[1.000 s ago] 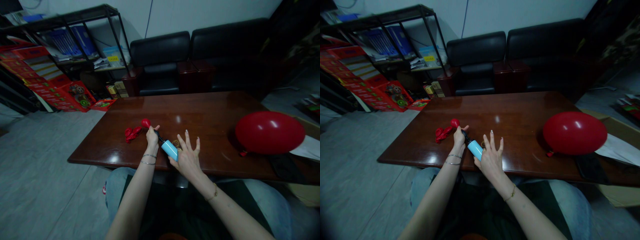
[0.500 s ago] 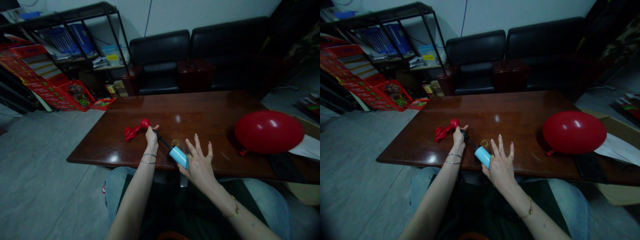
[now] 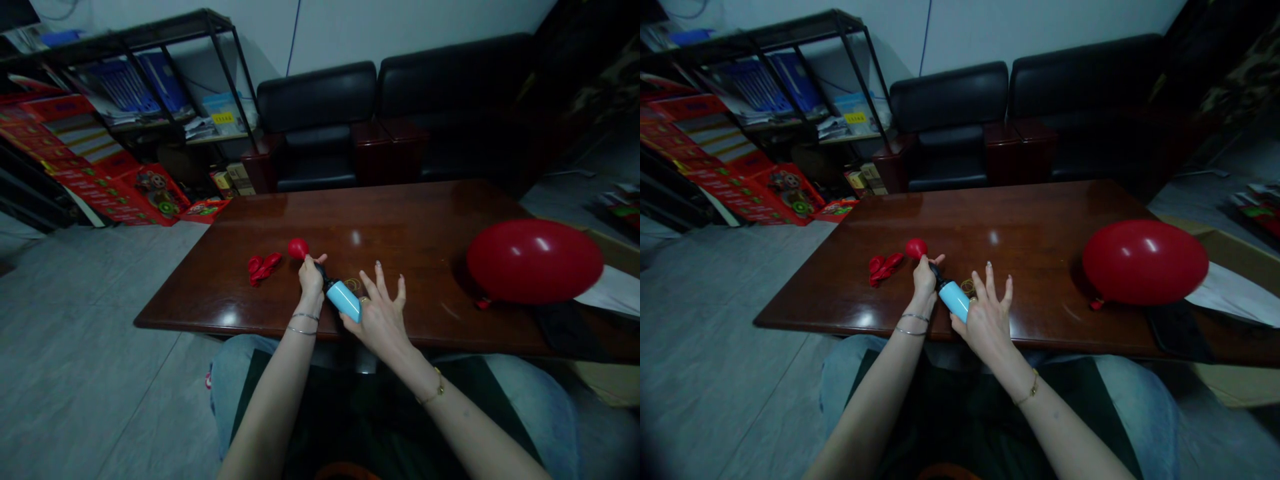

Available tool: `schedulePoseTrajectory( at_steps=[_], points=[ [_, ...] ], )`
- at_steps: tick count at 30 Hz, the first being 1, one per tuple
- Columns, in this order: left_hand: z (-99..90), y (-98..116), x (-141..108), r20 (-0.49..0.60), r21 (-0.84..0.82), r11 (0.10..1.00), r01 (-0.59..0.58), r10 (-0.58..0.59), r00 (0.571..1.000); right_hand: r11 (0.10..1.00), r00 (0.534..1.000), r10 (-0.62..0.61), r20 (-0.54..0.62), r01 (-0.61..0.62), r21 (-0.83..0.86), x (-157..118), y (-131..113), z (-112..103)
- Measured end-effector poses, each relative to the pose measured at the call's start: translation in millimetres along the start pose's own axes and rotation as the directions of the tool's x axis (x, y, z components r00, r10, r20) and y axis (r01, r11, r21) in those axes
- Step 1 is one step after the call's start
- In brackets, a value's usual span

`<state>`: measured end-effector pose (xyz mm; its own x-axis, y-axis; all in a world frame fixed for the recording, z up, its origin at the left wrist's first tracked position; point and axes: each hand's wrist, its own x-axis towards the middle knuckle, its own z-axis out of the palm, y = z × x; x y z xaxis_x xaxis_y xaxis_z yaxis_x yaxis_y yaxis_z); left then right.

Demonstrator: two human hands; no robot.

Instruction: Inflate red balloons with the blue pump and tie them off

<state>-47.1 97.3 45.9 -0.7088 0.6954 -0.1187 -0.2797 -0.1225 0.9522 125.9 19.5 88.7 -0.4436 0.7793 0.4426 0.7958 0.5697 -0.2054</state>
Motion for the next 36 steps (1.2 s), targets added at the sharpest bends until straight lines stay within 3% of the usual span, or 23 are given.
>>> schedulePoseTrajectory(
  at_steps=[9, 15, 26, 31, 36],
  points=[
    [3.7, 22, 7, -0.058, -0.06, 0.996, 0.063, -0.066, 0.996, 0.999, 0.999, -0.029, -0.037, 0.028, -0.016, -21, 12, -17],
    [0.6, 20, -2, -0.013, -0.126, 0.983, 0.133, -0.135, 0.991, 1.0, 1.0, -0.019, -0.019, 0.019, -0.014, -32, 20, -25],
    [6.6, 8, -26, 0.079, -0.233, 0.947, 0.222, -0.209, 0.975, 0.999, 1.0, 0.017, 0.021, -0.018, 0.049, -5, 10, -11],
    [5.3, 3, -19, 0.019, -0.24, 0.951, 0.193, -0.194, 0.981, 0.997, 0.999, 0.036, 0.024, -0.037, 0.074, -7, 7, -6],
    [0.5, 7, -2, -0.049, -0.227, 0.96, 0.161, -0.177, 0.983, 0.998, 0.999, 0.026, 0.021, -0.028, 0.06, -27, 14, -17]
  ],
)
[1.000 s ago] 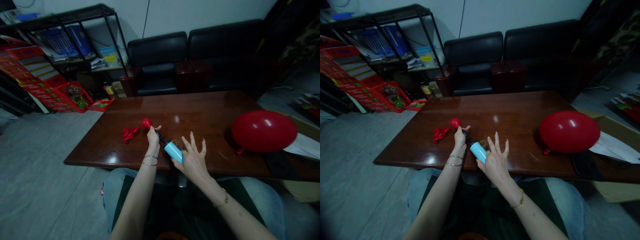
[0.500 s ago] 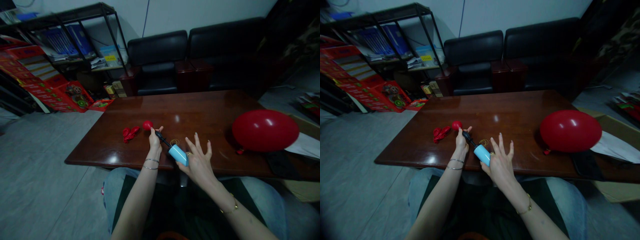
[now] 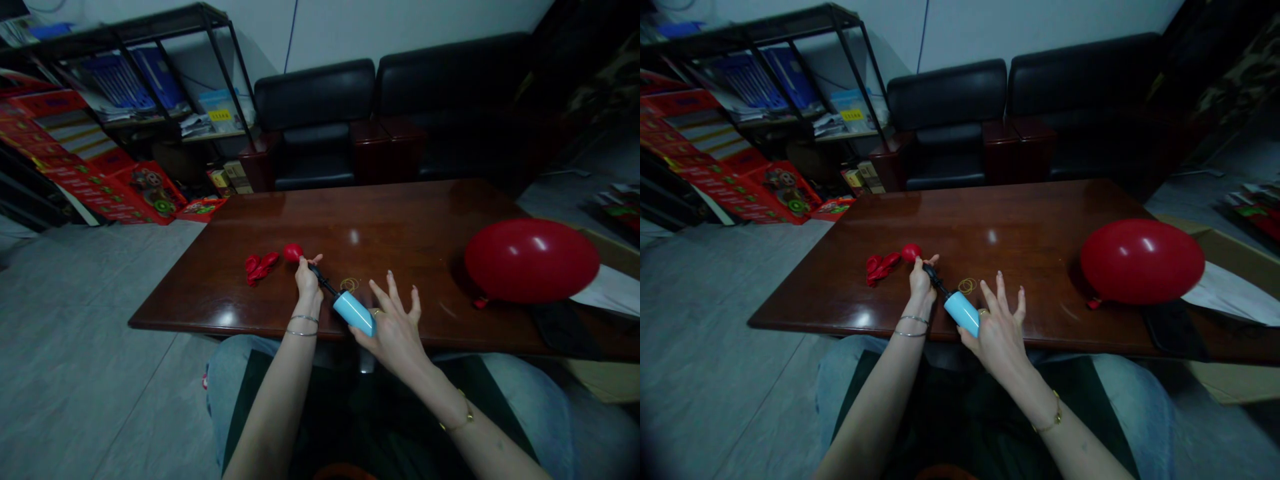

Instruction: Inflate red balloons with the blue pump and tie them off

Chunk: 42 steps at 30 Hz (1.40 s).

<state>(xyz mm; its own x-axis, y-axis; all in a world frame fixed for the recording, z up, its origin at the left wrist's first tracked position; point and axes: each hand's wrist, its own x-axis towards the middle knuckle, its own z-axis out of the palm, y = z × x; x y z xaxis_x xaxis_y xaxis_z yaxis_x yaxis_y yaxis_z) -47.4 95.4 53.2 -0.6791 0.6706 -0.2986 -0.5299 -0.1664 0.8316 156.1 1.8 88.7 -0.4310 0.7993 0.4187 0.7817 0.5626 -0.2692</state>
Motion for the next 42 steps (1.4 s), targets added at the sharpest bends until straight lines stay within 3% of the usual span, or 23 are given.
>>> schedulePoseTrajectory(
  at_steps=[7, 17, 25, 32, 37, 42],
  points=[
    [0.4, 1, -5, 0.045, 0.046, 0.999, -0.011, 0.009, 0.999, 0.996, 0.999, -0.035, -0.016, 0.034, -0.08, -11, 8, -17],
    [3.1, -15, -28, 0.086, 0.102, 0.995, -0.001, -0.008, 0.996, 0.992, 0.995, -0.093, -0.047, 0.088, -0.087, 26, 0, 7],
    [2.9, -5, -12, 0.0, 0.121, 0.991, -0.062, 0.062, 0.998, 0.993, 0.995, -0.091, -0.035, 0.089, -0.076, 22, -8, 9],
    [3.8, 5, 1, -0.036, 0.115, 0.989, -0.097, 0.102, 0.994, 0.992, 0.995, -0.088, -0.046, 0.084, -0.096, -3, 4, -12],
    [8.1, -4, -12, 0.015, 0.071, 0.995, -0.074, 0.073, 0.997, 0.989, 0.995, -0.093, -0.039, 0.088, -0.116, -6, 10, -18],
    [11.4, -19, -31, 0.101, 0.054, 0.998, -0.041, 0.035, 0.994, 0.992, 0.995, -0.078, -0.056, 0.072, -0.107, 11, 10, -4]
  ],
)
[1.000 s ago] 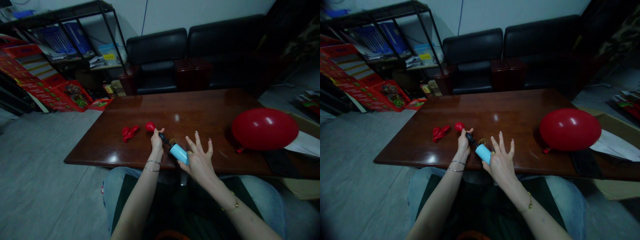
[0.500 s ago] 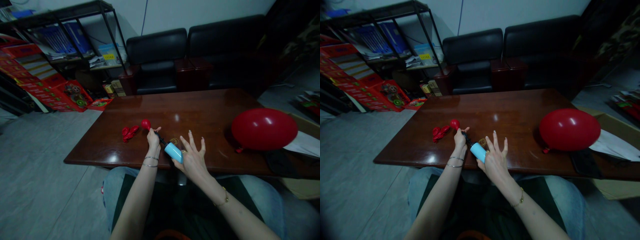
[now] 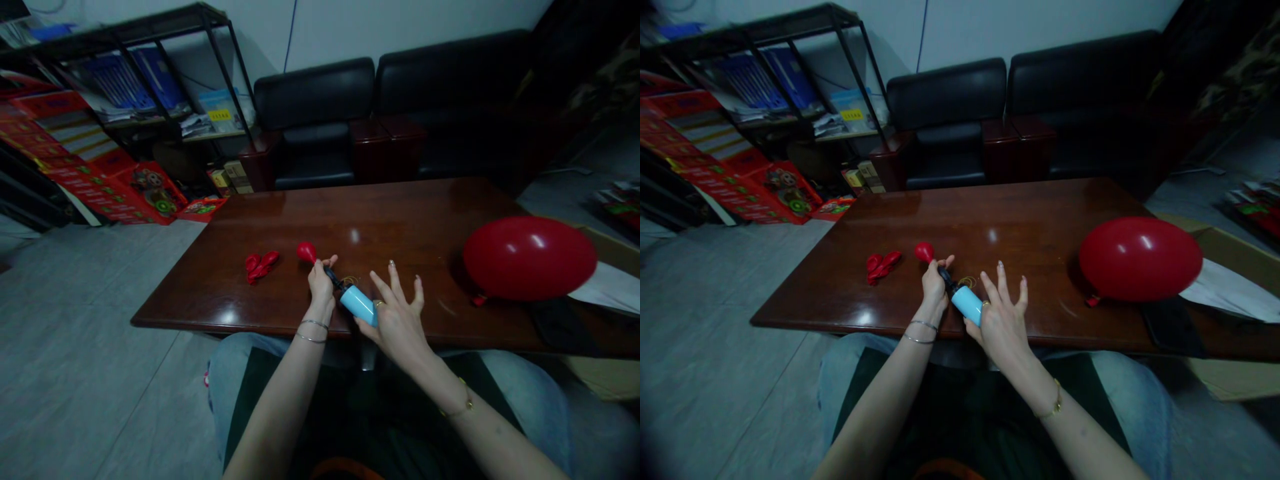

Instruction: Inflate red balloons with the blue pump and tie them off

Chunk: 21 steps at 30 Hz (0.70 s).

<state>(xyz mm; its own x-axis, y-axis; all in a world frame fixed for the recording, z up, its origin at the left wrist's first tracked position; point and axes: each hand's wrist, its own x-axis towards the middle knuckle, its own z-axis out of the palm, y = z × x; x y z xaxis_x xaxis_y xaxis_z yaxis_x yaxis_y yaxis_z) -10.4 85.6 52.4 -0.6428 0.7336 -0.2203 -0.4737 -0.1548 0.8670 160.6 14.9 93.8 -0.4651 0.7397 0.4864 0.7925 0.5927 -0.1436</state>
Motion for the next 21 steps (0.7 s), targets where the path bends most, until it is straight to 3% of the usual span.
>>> schedulePoseTrajectory(
  at_steps=[7, 14, 21],
  points=[
    [-4.8, 5, 4, -0.034, -0.006, 1.0, -0.02, 0.02, 0.999, 0.995, 1.0, 0.004, 0.015, -0.006, 0.1, 16, -7, 12],
    [-9.5, 24, 20, -0.098, -0.02, 0.999, -0.031, 0.029, 0.995, 0.996, 0.999, 0.044, 0.025, -0.046, 0.081, -7, 1, 3],
    [-3.6, 31, 21, -0.105, -0.05, 0.999, -0.022, 0.017, 0.994, 1.0, 1.0, 0.023, 0.01, -0.023, 0.016, -24, 9, -17]
  ],
)
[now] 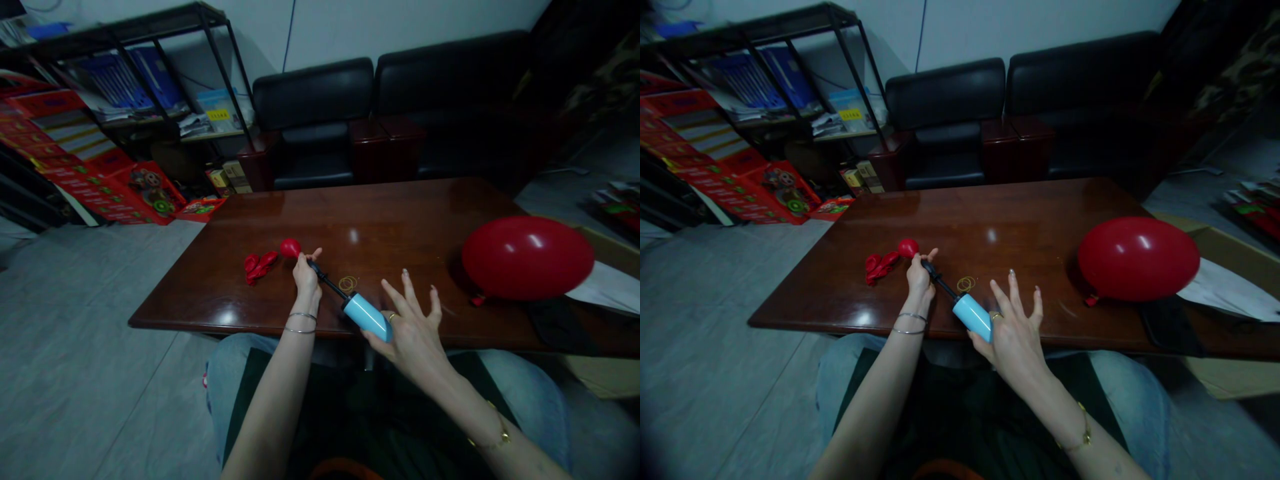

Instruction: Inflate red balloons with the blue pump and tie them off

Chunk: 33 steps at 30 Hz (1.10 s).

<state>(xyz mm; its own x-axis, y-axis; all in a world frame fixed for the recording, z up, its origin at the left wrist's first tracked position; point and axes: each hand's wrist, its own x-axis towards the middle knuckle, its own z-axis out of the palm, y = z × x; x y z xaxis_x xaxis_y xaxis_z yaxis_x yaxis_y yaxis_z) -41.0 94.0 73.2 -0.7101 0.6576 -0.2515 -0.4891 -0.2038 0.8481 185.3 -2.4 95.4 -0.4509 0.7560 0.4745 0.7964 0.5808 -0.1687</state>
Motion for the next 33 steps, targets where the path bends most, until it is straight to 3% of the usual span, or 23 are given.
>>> schedulePoseTrajectory(
  at_steps=[9, 13, 18, 23, 28, 33],
  points=[
    [-0.3, -19, -32, 0.077, 0.009, 0.997, 0.082, -0.082, 0.994, 0.997, 0.998, -0.063, 0.004, 0.063, -0.035, 31, -10, 9],
    [1.8, -21, -31, 0.081, 0.027, 0.997, 0.067, -0.069, 0.994, 0.999, 0.999, -0.045, -0.016, 0.045, -0.021, 40, -15, 19],
    [2.0, -10, -10, 0.037, 0.045, 0.999, 0.01, -0.011, 0.999, 0.998, 0.997, -0.049, -0.051, 0.048, -0.029, 33, -12, 21],
    [2.2, -1, 1, 0.015, 0.037, 0.999, -0.008, 0.007, 1.0, 1.0, 0.999, -0.016, -0.048, 0.015, -0.025, 10, -3, 10],
    [4.7, -3, -8, 0.052, 0.025, 0.999, 0.03, -0.031, 0.998, 1.0, 1.0, 0.002, -0.026, -0.002, -0.009, 0, 1, 2],
    [6.9, -13, -31, 0.109, 0.025, 0.997, 0.068, -0.071, 0.992, 1.0, 0.999, 0.001, -0.044, -0.001, 0.009, 18, -4, 11]
  ],
)
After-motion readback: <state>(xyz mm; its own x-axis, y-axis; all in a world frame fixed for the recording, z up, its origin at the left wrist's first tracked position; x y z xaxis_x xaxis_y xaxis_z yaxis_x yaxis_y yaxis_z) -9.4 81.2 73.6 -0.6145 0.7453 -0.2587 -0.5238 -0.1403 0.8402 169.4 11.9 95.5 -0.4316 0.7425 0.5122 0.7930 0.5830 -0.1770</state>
